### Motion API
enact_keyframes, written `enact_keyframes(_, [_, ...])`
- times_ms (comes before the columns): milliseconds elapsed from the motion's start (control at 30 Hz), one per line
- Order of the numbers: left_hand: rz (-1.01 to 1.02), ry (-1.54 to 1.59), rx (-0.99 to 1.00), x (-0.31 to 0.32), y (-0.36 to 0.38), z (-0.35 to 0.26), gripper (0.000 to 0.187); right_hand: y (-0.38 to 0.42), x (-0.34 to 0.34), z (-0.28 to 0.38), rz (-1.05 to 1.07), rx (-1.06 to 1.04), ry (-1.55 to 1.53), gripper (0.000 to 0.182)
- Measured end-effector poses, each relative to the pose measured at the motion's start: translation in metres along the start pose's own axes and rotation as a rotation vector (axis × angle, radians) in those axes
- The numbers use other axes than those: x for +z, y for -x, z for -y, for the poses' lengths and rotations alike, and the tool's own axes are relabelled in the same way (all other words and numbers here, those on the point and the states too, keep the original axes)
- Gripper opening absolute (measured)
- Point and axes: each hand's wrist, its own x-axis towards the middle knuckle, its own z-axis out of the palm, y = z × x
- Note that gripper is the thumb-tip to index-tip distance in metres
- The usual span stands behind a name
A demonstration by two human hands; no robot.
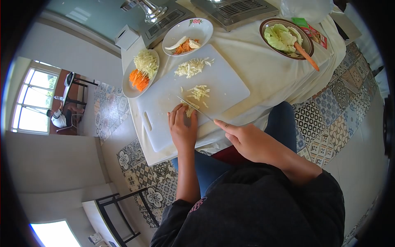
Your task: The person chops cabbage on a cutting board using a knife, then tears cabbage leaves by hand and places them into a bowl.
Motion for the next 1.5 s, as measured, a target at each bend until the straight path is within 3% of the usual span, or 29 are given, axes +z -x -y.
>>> enact_keyframes(300, [0.006,0.015,-0.022,-0.002,0.000,-0.003,0.024,0.058,-0.026,0.014,0.063,0.065,0.008,0.048])
enact_keyframes(400, [0.009,0.018,-0.018,-0.001,0.000,-0.003,0.024,0.053,-0.026,0.019,0.092,0.108,0.038,0.048])
enact_keyframes(600, [0.007,0.007,-0.005,-0.003,-0.001,-0.002,0.025,0.005,0.006,0.002,-0.031,-0.054,0.002,0.047])
enact_keyframes(767, [-0.003,0.004,0.016,-0.001,0.000,-0.001,0.026,-0.027,0.015,0.004,-0.039,-0.016,0.038,0.048])
enact_keyframes(1100, [0.005,0.024,0.003,-0.002,0.001,-0.002,0.026,-0.007,-0.020,0.009,-0.008,0.107,-0.135,0.041])
enact_keyframes(1500, [0.048,0.092,0.035,-0.008,0.003,0.005,0.030,0.000,-0.006,0.011,-0.023,0.020,-0.088,0.043])
